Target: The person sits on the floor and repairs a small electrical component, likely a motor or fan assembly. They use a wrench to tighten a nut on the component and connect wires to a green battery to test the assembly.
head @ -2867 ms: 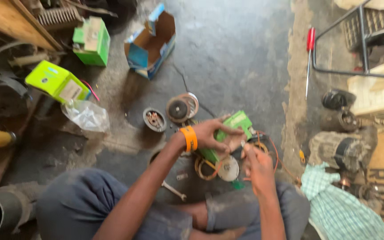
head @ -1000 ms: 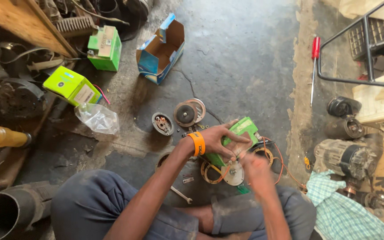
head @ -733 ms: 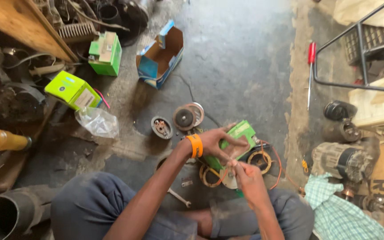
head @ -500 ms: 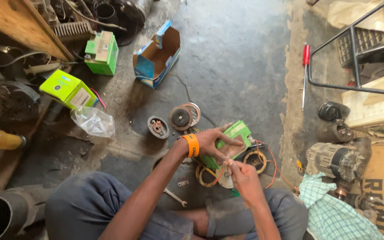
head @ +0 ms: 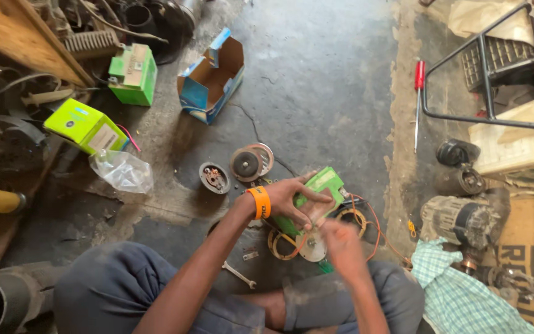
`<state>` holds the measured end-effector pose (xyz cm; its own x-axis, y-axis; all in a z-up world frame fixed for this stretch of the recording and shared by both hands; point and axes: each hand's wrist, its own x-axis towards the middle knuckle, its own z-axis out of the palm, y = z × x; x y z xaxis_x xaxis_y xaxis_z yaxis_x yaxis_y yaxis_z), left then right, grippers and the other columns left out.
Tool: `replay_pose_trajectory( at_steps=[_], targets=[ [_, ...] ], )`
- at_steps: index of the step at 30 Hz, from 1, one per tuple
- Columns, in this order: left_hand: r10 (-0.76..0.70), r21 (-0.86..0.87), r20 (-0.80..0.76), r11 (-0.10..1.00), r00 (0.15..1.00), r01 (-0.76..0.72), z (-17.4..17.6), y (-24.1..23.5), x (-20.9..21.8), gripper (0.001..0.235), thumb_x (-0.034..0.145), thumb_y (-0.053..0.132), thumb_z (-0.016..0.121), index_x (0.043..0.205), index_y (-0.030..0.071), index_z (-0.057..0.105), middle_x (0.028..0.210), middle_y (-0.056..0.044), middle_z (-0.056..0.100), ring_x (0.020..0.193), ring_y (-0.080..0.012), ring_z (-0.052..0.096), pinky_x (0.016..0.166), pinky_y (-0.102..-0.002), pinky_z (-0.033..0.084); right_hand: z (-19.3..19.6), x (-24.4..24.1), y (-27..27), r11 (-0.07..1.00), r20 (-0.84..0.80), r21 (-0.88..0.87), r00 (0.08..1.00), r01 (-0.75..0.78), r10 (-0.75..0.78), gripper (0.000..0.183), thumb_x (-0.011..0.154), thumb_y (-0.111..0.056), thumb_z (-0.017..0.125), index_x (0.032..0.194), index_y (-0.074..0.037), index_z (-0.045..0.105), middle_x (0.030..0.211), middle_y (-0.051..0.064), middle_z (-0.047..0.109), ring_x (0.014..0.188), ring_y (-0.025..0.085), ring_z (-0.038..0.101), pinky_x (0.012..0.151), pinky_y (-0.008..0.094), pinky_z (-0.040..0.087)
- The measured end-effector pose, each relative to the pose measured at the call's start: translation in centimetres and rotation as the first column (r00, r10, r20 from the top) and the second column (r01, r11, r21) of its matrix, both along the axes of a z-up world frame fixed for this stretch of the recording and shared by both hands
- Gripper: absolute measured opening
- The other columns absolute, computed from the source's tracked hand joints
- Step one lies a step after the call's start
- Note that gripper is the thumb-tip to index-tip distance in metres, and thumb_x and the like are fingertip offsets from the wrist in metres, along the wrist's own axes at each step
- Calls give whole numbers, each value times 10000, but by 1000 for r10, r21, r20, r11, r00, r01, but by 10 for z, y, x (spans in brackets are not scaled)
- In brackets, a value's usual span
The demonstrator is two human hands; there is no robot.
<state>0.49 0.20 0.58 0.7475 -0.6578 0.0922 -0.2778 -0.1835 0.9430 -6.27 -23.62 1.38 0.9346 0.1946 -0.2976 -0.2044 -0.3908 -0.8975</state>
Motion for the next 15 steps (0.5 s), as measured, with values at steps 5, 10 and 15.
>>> replay_pose_trajectory(
  at_steps=[5, 10, 15],
  targets=[
    [-6, 8, -18, 1000, 1000, 6, -1, 6, 0, 825, 634, 336, 922, 1413, 355, 651, 1675, -277, 286, 1609, -355, 205, 1221, -455, 332, 4, 12, -2, 999, 7, 21, 1000, 29, -29, 403, 1018, -325, 597, 693, -86, 604, 586, -100, 444, 509, 8, 358, 455, 236, 252],
    [-4, -33, -10, 999, 1000, 4, 2, 0, 1, 789, 649, 359, 875, 1396, 351, 620, 1636, -225, 359, 1597, -359, 184, 1208, -454, 309, 4, 20, -10, 988, -1, 15, 988, 151, -151, 416, 1030, -342, 579, 707, -80, 571, 560, -91, 364, 473, 26, 274, 428, 248, 181],
    [55, -55, -54, 997, 997, -58, -2, -4, 2, 462, 920, 393, 714, 1377, 351, 662, 1657, -183, 448, 1628, -371, 152, 1257, -476, 242, -4, 14, -10, 950, -144, 213, 969, 229, -202, 367, 1047, -332, 548, 781, -80, 565, 561, -87, 327, 456, 42, 279, 413, 241, 222]
  ],
)
